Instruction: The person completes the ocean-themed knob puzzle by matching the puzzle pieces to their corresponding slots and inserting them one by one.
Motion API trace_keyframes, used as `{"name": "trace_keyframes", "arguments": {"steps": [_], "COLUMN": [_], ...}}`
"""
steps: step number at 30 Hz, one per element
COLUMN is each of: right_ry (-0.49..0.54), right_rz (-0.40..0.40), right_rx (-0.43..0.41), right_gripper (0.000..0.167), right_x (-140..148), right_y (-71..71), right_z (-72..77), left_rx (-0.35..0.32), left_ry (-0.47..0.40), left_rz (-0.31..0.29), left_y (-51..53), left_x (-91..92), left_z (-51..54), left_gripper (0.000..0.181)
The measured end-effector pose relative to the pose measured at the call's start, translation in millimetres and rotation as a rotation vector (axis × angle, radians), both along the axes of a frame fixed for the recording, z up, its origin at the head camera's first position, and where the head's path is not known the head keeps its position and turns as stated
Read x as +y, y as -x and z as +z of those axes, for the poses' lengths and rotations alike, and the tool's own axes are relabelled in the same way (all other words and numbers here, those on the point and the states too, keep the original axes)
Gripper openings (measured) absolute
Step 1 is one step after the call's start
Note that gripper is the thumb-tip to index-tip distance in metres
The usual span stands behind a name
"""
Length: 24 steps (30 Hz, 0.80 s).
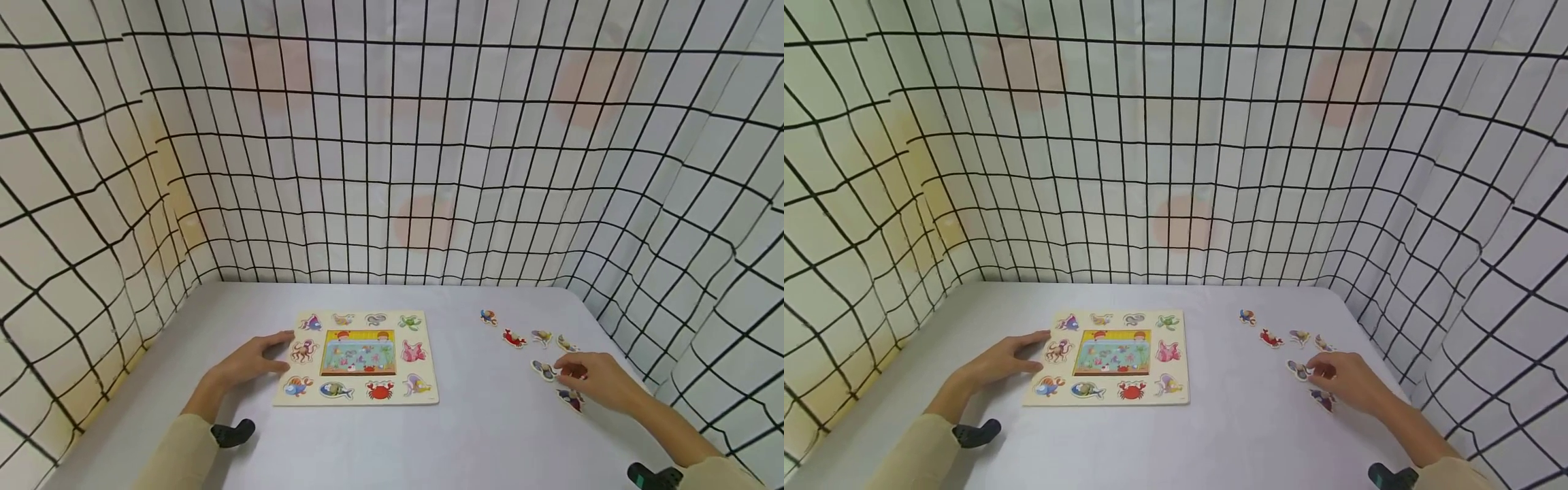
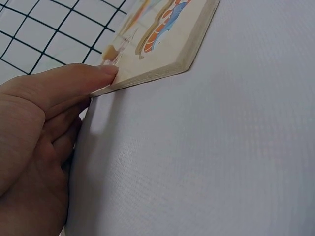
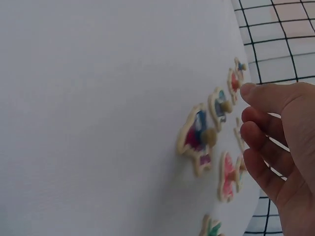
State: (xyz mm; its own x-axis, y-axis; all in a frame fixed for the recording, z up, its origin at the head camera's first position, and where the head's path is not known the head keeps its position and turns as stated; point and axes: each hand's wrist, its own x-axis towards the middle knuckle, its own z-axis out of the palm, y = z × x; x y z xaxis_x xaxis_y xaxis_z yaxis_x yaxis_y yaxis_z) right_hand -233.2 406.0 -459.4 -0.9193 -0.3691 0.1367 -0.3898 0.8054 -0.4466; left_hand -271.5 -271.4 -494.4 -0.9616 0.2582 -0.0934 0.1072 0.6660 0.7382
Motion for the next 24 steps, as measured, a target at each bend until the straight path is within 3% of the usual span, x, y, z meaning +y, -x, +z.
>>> {"name": "trace_keyframes", "arguments": {"steps": [11, 24], "right_ry": [0.043, -0.001], "right_rz": [-0.086, -0.122], "right_rx": [0.008, -0.001], "right_gripper": [0.007, 0.005], "right_x": [18, 14], "right_y": [-21.3, -23.6], "right_z": [-35.3, -27.4], "left_rx": [-0.014, -0.001], "left_ry": [0.018, 0.041], "left_rz": [-0.006, -0.01], "left_y": [-1.0, -2.2], "left_x": [1.5, 2.8], "left_z": [3.1, 4.2], "left_gripper": [0.074, 0.075]}}
